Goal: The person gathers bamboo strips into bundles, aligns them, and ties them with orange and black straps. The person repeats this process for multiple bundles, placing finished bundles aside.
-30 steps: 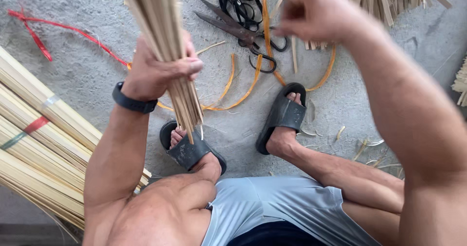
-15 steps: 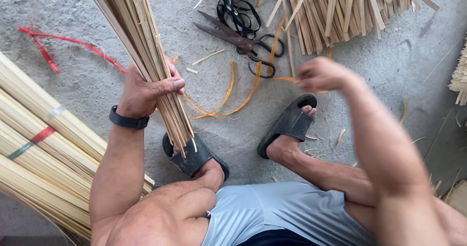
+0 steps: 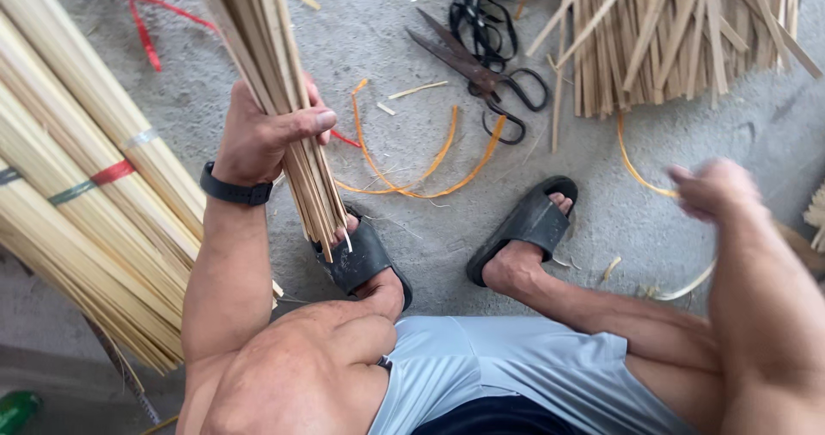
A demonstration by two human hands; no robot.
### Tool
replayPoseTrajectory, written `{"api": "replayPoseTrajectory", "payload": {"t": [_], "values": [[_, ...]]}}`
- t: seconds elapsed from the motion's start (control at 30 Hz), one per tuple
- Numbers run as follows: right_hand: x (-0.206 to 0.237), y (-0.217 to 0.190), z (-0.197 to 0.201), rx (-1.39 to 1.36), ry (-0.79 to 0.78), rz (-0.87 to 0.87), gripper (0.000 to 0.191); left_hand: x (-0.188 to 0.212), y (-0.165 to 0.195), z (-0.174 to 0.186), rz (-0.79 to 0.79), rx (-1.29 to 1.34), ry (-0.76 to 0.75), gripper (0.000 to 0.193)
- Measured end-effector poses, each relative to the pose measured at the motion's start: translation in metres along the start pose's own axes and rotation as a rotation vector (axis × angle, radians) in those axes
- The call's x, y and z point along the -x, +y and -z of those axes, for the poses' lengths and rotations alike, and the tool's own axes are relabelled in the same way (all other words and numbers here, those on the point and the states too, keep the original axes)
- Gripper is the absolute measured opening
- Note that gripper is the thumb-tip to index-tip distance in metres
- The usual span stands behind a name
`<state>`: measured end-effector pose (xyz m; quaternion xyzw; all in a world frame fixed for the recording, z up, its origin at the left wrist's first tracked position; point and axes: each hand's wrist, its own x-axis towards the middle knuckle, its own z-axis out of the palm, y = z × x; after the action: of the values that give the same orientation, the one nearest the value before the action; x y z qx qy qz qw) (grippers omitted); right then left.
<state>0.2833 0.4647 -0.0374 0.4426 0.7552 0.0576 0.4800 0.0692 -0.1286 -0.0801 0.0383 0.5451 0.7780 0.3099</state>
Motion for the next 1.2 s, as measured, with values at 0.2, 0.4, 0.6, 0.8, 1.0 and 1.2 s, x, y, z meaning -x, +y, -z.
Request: {"api": "replayPoseTrajectory", "payload": {"t": [0.2,0.4,0.6,0.8,1.0,1.2], "values": [[0.106,-0.21,-0.043,-0.348,0.273,1.187,0.021,0.013,0.01,0.018,-0.002,-0.041,0.112,0.025],[0.189,-0.319,-0.12,-0.157,0.48,1.667,0.045,0.042,0.025,0.04,-0.05,-0.171,0.205,0.024],[0.184,-0.346,-0.11,-0.651,0.07,1.467,0.014,0.064,0.019,0.048,-0.057,-0.17,0.27,0.021],[0.205,-0.337,-0.031,-1.529,-0.745,1.196,0.008,0.058,0.017,0.012,-0.015,-0.175,0.268,0.028],[0.247,-0.336,-0.009,-1.391,-0.609,1.322,0.01,0.048,0.012,-0.023,-0.061,-0.146,0.227,0.021],[0.257,-0.332,-0.006,-1.176,-0.39,1.256,0.017,0.048,0.013,-0.026,-0.088,-0.134,0.238,0.023]]}}
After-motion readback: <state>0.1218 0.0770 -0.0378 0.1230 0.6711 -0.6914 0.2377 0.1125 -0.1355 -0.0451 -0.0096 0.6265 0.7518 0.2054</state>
